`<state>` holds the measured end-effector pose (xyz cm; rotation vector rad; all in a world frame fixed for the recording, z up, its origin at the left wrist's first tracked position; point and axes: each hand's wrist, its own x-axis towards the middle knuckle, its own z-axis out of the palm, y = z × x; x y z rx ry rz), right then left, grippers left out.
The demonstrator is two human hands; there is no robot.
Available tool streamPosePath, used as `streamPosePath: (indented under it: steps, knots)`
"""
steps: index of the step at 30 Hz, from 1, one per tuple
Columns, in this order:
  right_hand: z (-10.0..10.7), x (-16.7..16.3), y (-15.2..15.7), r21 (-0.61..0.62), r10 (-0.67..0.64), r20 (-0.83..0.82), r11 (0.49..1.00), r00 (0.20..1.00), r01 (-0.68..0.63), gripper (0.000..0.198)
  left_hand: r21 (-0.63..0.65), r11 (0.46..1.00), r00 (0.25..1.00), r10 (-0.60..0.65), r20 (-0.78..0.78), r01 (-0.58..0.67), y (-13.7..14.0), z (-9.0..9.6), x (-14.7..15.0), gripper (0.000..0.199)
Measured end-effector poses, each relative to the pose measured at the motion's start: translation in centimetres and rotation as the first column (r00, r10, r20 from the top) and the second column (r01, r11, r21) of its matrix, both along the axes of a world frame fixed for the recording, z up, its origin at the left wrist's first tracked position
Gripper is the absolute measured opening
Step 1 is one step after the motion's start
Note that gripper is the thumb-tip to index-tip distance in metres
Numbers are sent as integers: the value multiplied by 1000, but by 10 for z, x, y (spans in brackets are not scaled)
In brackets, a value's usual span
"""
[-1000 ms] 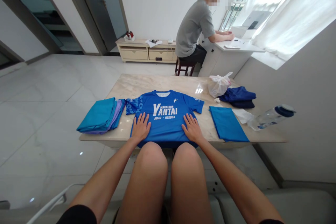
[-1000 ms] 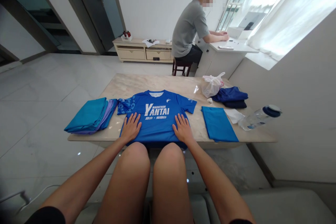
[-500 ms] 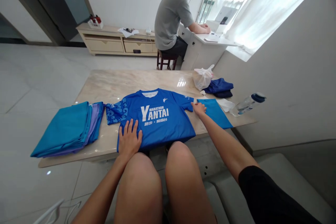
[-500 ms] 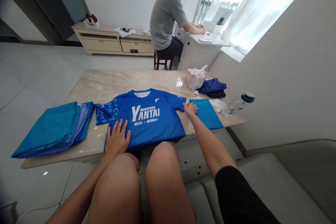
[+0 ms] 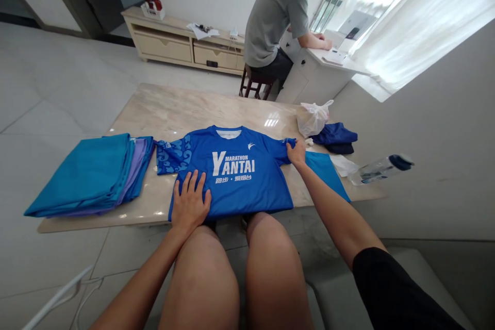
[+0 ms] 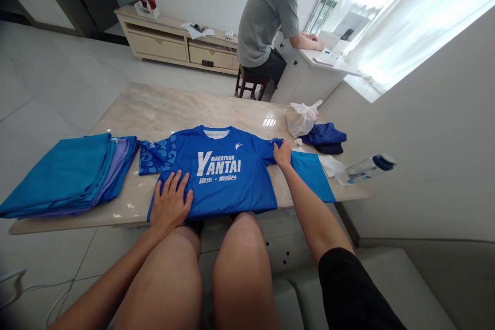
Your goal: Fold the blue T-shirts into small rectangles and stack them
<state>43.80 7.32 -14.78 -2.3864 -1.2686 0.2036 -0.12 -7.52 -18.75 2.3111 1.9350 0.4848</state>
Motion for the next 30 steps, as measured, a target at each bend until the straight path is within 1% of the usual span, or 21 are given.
streamPosePath:
  steps: [3, 6, 9, 11, 12, 14, 16, 17, 18, 19, 20, 21, 22, 23, 24, 25, 26, 27, 28, 30]
  knots:
    - [12, -4, 2, -15, 34, 30, 999, 999, -33, 45, 1, 1000, 1000, 5, 3, -5, 0, 1, 0, 66]
    - [26, -16, 8, -37, 87, 66, 996, 994, -84, 37, 0, 1000, 1000, 5, 18, -5, 0, -1, -1, 67]
    - [40, -41, 18, -85, 177, 125, 982, 976, -167, 35, 6, 1000, 1000, -2, 5, 2, 1, -3, -2, 67]
    - [46, -65, 25, -92, 254, 110, 965, 961, -244, 35, 17, 1000, 1000, 0, -14, 1, 1, -4, -3, 67]
    - [48, -78, 29, -79, 294, 57, 954, 954, -289, 36, 21, 1000, 1000, 2, -19, -2, 1, -4, -3, 67]
    - [51, -100, 36, -49, 362, -155, 927, 919, -373, 42, 20, 1000, 1000, 8, -19, -8, 1, -3, -2, 67]
    - [52, -113, 43, 3, 377, -401, 912, 835, -410, 50, 14, 1000, 1000, 10, -11, -9, 1, -2, -2, 67]
    - [52, -114, 46, 39, 371, -486, 914, 791, -404, 51, 13, 1000, 1000, 9, -7, -9, 1, -1, -1, 67]
    - [52, -113, 47, 76, 367, -531, 918, 764, -388, 50, 12, 1000, 1000, 7, -4, -7, 1, 0, -1, 67]
    - [51, -110, 48, 113, 372, -531, 921, 761, -372, 48, 13, 1000, 1000, 3, -2, -3, 0, 1, -1, 67]
    - [48, -105, 47, 145, 392, -493, 917, 777, -371, 46, 16, 1000, 1000, -1, -1, 1, 0, 2, 0, 67]
    - [44, -100, 45, 164, 425, -420, 904, 802, -394, 45, 19, 1000, 1000, -5, -1, 5, 0, 3, 0, 66]
    - [37, -96, 40, 164, 473, -319, 881, 821, -444, 44, 23, 1000, 1000, -8, -2, 8, 0, 3, 0, 66]
    - [29, -93, 34, 145, 534, -204, 845, 821, -514, 45, 28, 1000, 1000, -10, -2, 10, -1, 4, 0, 66]
    - [19, -93, 27, 104, 599, -92, 800, 796, -590, 47, 32, 999, 1000, -11, -3, 12, -1, 4, 0, 65]
    - [8, -95, 20, 45, 657, -3, 753, 754, -656, 50, 35, 999, 1000, -11, -4, 11, -1, 4, -1, 65]
    - [-4, -99, 12, -20, 701, 54, 713, 711, -701, 54, 37, 999, 1000, -10, -5, 10, -1, 4, -1, 65]
    - [-16, -105, 5, -78, 728, 85, 686, 680, -724, 60, 38, 999, 1000, -10, -6, 10, -1, 4, -1, 65]
    - [-27, -111, 0, -118, 741, 102, 672, 664, -731, 65, 39, 999, 1000, -10, -9, 11, -1, 3, -2, 65]
    - [-43, -123, -6, -155, 741, 119, 671, 660, -725, 73, 41, 999, 1000, -12, -20, 13, 0, 3, -3, 65]
